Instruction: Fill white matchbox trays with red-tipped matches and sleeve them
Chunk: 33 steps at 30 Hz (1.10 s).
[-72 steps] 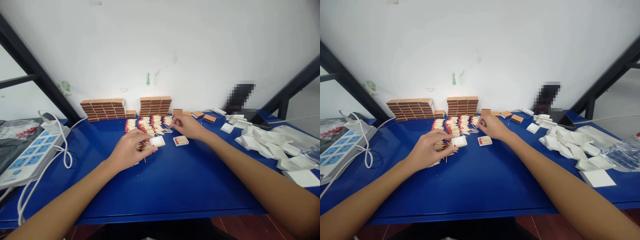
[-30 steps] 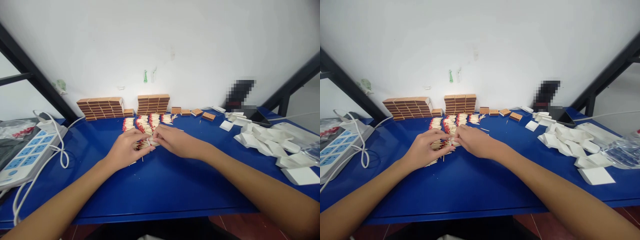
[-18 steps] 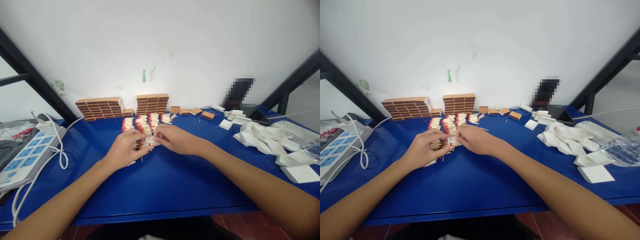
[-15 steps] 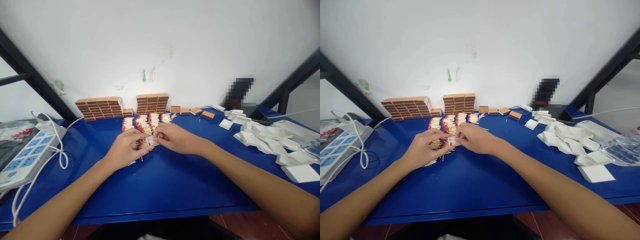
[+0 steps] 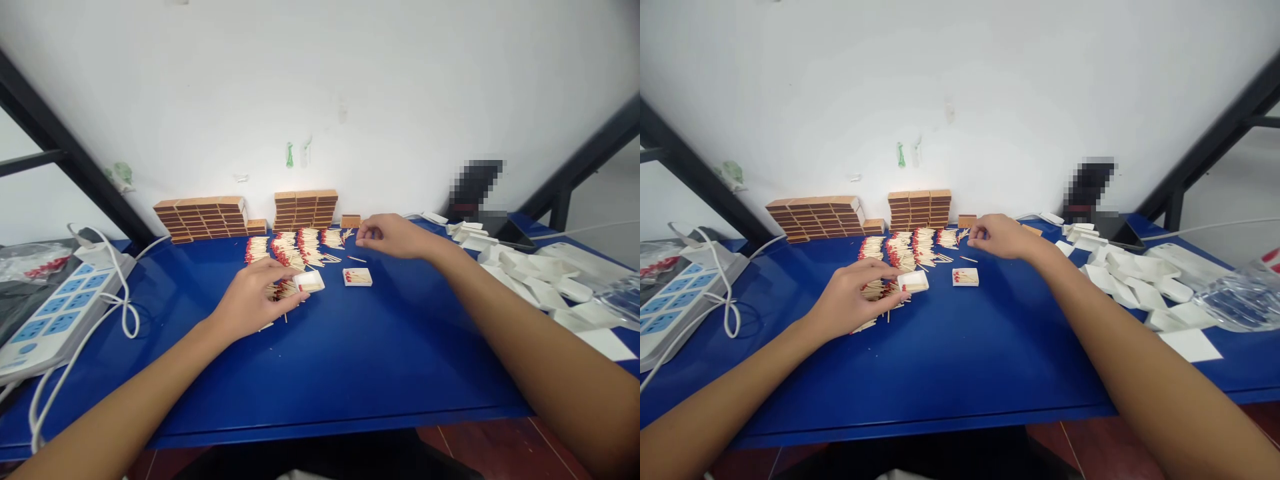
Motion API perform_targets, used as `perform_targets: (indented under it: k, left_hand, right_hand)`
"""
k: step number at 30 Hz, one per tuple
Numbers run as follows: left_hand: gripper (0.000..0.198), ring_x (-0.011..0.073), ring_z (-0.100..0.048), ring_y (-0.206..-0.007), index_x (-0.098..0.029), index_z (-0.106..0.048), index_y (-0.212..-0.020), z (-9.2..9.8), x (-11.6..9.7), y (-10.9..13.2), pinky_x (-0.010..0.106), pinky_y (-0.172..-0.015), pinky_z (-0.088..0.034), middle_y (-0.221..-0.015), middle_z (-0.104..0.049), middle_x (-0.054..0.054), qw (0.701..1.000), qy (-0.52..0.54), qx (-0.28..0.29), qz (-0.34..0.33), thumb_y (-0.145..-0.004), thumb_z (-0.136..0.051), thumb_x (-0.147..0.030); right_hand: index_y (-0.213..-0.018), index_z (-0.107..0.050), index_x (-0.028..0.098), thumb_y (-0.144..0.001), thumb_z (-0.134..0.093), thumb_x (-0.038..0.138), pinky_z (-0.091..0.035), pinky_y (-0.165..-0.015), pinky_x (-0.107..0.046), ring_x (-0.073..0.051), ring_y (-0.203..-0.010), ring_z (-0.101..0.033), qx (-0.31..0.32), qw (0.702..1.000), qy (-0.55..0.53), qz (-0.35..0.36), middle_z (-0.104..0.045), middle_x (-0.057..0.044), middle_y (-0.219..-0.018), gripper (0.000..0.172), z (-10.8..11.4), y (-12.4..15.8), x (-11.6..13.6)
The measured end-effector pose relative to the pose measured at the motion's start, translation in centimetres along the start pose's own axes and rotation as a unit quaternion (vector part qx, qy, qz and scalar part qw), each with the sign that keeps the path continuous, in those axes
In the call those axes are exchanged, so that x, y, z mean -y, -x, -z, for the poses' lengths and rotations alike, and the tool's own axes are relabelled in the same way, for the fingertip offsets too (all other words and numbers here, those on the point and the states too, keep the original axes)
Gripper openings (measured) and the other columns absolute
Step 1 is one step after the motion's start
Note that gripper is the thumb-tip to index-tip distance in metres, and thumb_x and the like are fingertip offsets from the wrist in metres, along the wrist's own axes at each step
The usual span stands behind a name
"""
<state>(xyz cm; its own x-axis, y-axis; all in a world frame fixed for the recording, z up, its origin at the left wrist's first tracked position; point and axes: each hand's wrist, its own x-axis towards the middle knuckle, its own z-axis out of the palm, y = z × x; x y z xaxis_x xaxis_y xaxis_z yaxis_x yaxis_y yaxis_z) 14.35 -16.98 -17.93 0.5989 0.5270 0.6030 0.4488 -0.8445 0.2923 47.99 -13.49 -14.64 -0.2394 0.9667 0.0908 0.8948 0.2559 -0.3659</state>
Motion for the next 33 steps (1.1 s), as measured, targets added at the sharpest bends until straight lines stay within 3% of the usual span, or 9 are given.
perform_targets:
  k: [4, 7, 9, 14, 17, 23, 28, 33]
  left_hand:
    - [0.033, 0.0195, -0.071, -0.085, -0.019, -0.077, -0.112, 0.0, 0.0, 0.0, 0.033, -0.078, -0.059, -0.097, -0.075, 0.007, 1.0, 0.006, -0.006, 0.0, -0.088, -0.08, -0.041]
    - [0.033, 0.0197, -0.072, -0.086, -0.019, -0.077, -0.112, -0.1, 0.1, 0.1, 0.033, -0.079, -0.059, -0.098, -0.076, 0.008, 1.0, 0.011, -0.002, 0.003, -0.088, -0.079, -0.043]
    - [0.033, 0.0201, -0.072, -0.087, -0.019, -0.077, -0.112, -0.1, 0.1, 0.1, 0.034, -0.08, -0.06, -0.099, -0.076, 0.008, 1.0, 0.012, 0.001, 0.004, -0.089, -0.079, -0.042]
    - [0.033, 0.0207, -0.072, -0.087, -0.019, -0.077, -0.112, 0.0, 0.1, 0.2, 0.036, -0.081, -0.06, -0.098, -0.076, 0.008, 1.0, 0.015, 0.005, 0.003, -0.089, -0.079, -0.042]
    - [0.033, 0.0211, -0.072, -0.088, -0.019, -0.077, -0.112, 0.0, 0.1, 0.1, 0.035, -0.081, -0.06, -0.098, -0.076, 0.008, 1.0, 0.014, 0.005, 0.003, -0.089, -0.079, -0.043]
    - [0.033, 0.0207, -0.071, -0.086, -0.019, -0.077, -0.111, -0.1, 0.2, 0.1, 0.036, -0.081, -0.06, -0.097, -0.076, 0.008, 1.0, 0.016, 0.001, 0.0, -0.088, -0.079, -0.042]
    - [0.033, 0.0209, -0.071, -0.086, -0.02, -0.076, -0.112, -0.1, 0.2, 0.0, 0.036, -0.081, -0.06, -0.097, -0.076, 0.008, 1.0, 0.018, 0.004, 0.004, -0.089, -0.079, -0.043]
    - [0.032, 0.0212, -0.072, -0.087, -0.021, -0.077, -0.112, 0.0, 0.1, 0.1, 0.036, -0.08, -0.06, -0.098, -0.076, 0.008, 1.0, 0.017, 0.004, 0.004, -0.089, -0.078, -0.043]
  right_hand:
    - [-0.09, -0.072, 0.019, -0.088, -0.069, 0.052, -0.044, -0.065, -0.031, -0.021, -0.077, -0.065, 0.095, 0.994, -0.033, -0.03, -0.074, -0.008, -0.09, 0.033, -0.4, 0.1, -1.1]
    - [-0.083, -0.07, 0.02, -0.09, -0.068, 0.046, -0.041, -0.06, -0.03, -0.019, -0.071, -0.063, 0.141, 0.989, -0.005, -0.033, -0.073, -0.007, -0.084, 0.027, -1.0, 0.4, -0.5]
    - [-0.083, -0.068, 0.02, -0.093, -0.064, 0.039, -0.04, -0.06, -0.03, -0.019, -0.07, -0.062, 0.121, 0.992, 0.014, -0.016, -0.073, -0.007, -0.081, 0.022, -1.7, 0.2, 0.2]
    - [-0.083, -0.063, 0.019, -0.097, -0.058, 0.027, -0.039, -0.064, -0.03, -0.019, -0.074, -0.062, -0.005, 0.999, 0.022, 0.04, -0.073, -0.007, -0.084, 0.017, -4.1, -0.9, 1.6]
    - [-0.083, -0.063, 0.019, -0.096, -0.059, 0.023, -0.038, -0.065, -0.028, -0.018, -0.074, -0.061, -0.036, 0.998, 0.012, 0.045, -0.073, -0.006, -0.086, 0.014, -5.0, -1.3, 1.5]
    - [-0.088, -0.064, 0.019, -0.096, -0.061, 0.027, -0.036, -0.065, -0.028, -0.018, -0.074, -0.059, -0.051, 0.998, 0.017, 0.04, -0.071, -0.007, -0.086, 0.012, -5.1, -1.3, 1.0]
    - [-0.085, -0.062, 0.018, -0.098, -0.057, 0.028, -0.036, -0.066, -0.028, -0.018, -0.075, -0.058, -0.021, 0.999, 0.019, 0.036, -0.071, -0.008, -0.089, 0.017, -4.6, -1.2, 1.0]
    - [-0.085, -0.061, 0.019, -0.099, -0.054, 0.028, -0.034, -0.065, -0.029, -0.018, -0.072, -0.055, -0.037, 0.998, -0.005, 0.058, -0.068, -0.007, -0.083, 0.018, -3.3, -0.5, 2.4]
